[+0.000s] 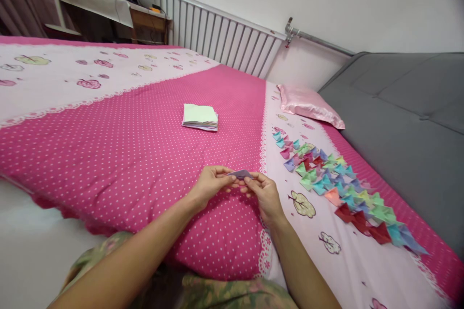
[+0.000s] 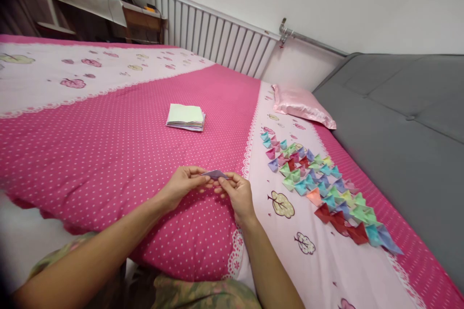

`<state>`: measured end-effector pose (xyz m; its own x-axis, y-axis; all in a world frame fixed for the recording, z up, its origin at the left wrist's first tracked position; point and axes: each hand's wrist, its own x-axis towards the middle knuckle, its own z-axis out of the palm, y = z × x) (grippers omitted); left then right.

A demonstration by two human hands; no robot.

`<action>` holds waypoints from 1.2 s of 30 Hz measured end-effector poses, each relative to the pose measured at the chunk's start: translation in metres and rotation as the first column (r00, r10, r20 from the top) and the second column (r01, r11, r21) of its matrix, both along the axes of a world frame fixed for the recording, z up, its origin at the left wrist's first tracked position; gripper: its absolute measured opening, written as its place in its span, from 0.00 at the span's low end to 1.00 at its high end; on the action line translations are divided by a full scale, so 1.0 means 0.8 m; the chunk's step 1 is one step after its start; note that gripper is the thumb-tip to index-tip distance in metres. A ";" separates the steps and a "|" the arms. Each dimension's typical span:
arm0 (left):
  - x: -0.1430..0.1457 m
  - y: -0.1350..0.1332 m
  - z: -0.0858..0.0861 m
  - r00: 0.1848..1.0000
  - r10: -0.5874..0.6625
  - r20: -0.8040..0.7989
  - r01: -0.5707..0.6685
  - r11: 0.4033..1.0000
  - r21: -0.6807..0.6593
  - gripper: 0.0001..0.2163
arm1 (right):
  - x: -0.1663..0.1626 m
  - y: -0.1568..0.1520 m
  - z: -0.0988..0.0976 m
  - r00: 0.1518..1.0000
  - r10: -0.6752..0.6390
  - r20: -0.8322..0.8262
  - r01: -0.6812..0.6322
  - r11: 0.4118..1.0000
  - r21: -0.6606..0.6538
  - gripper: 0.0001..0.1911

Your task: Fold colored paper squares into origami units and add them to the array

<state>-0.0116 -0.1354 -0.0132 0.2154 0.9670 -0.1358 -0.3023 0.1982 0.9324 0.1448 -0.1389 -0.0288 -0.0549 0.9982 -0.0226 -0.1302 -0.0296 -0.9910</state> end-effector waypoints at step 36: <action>0.015 -0.003 -0.003 0.988 0.141 0.058 -0.148 0.980 0.131 0.17 | -0.014 -0.011 0.003 0.973 -0.213 0.088 0.181 0.943 0.280 0.07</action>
<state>0.0000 -0.1378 -0.0157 0.0753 0.9971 0.0045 -0.3638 0.0233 0.9312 0.1340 -0.1478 -0.0261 0.1305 0.9587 0.2527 0.0090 0.2537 -0.9672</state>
